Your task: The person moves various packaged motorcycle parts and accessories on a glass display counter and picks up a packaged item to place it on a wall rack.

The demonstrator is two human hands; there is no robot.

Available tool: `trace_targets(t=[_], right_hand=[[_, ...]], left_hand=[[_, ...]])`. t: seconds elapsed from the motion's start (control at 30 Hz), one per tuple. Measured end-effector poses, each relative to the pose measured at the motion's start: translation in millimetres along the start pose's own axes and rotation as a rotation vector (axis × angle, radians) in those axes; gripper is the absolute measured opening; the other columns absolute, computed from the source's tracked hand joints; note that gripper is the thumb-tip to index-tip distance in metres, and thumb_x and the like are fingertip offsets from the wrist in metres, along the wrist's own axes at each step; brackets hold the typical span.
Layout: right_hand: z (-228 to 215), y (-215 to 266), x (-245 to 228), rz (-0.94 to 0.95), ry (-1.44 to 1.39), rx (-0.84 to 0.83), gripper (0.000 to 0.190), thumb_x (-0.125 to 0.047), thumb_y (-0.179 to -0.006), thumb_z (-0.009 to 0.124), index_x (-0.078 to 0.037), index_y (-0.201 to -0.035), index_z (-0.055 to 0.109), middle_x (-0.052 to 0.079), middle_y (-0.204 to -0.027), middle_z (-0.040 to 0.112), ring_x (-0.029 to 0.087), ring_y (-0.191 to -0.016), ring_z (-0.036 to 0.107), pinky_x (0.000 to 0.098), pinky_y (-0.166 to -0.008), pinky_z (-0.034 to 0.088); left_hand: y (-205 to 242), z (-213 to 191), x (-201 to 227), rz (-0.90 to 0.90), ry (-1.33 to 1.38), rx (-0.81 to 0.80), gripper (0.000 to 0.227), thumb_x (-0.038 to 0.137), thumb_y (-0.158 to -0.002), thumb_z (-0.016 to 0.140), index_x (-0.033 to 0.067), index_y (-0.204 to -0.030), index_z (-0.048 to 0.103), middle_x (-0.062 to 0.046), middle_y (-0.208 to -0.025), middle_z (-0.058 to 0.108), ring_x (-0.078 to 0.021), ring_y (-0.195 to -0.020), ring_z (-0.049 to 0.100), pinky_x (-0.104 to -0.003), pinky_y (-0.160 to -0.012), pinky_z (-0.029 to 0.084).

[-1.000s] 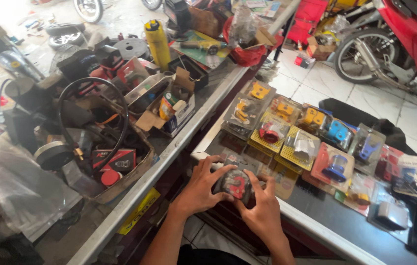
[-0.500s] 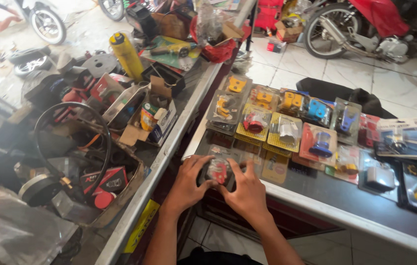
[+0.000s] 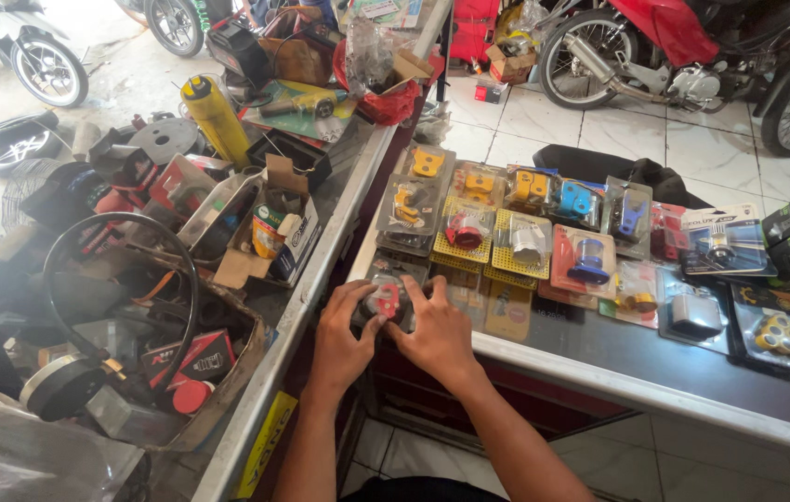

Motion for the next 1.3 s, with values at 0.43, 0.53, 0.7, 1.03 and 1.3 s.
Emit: trace_targets(t=[0.43,0.53,0.7,1.03,1.3], right_hand=[[1.1,-7.4,1.8,0.029,-0.012,0.025,0.077,-0.053,-0.077,0.075,-0.020,-0.144,0.053,0.018,-0.131,0.052,0.042,-0.092,0.071,0.0521,-0.073,0.058],[1.1,-8.7,3.6,0.036,-0.031,0.022,0.078,-0.053,-0.079,0.075,-0.021,-0.145,0.052,0.018,-0.130,0.052,0.043,-0.091,0.071,0.0525,-0.074,0.057],[0.5,-10.4,2.6,0.028,-0.013,0.039,0.080,-0.051,-0.077,0.077,-0.021,-0.146,0.051,0.020,-0.131,0.052,0.043,-0.091,0.071,0.0523,-0.073,0.058],[2.2,-9.4,3.1,0.040,0.011,0.023,0.077,-0.050,-0.080,0.077,-0.023,-0.148,0.049,0.020,-0.131,0.052,0.043,-0.086,0.071,0.0517,-0.070,0.058],[0.9,-7.3,2.1,0.029,-0.006,0.054,0.077,-0.046,-0.079,0.077,-0.023,-0.146,0.050,0.019,-0.130,0.053,0.042,-0.088,0.071,0.0521,-0.070,0.057]], left_hand=[[-6.3,3.9,1.2,0.068,-0.003,0.017,0.044,0.002,-0.079,0.078,0.0031,-0.122,0.066,-0.015,-0.132,0.062,-0.0360,-0.125,0.060,-0.042,-0.105,0.047],[-8.4,6.4,-0.2,0.076,-0.001,0.011,0.044,0.002,-0.080,0.077,0.0030,-0.122,0.066,-0.015,-0.132,0.062,-0.0356,-0.126,0.059,-0.042,-0.106,0.047],[-10.7,9.4,-2.4,0.060,0.005,-0.002,0.045,0.001,-0.080,0.076,0.0033,-0.124,0.066,-0.014,-0.132,0.062,-0.0348,-0.125,0.059,-0.042,-0.105,0.048],[-9.8,9.0,-0.8,0.083,0.021,0.006,0.044,0.001,-0.081,0.076,0.0048,-0.123,0.068,-0.014,-0.132,0.061,-0.0346,-0.123,0.060,-0.042,-0.104,0.048],[-8.9,8.2,1.1,0.081,0.019,0.005,0.043,0.001,-0.081,0.076,0.0049,-0.123,0.068,-0.015,-0.133,0.060,-0.0350,-0.125,0.059,-0.042,-0.106,0.047]])
Point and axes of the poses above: each hand's wrist, its own y-axis away from the middle knuckle, its own z-axis out of the palm, x = y × z, the point moved 8 cm from there along -y, towards the middle knuckle
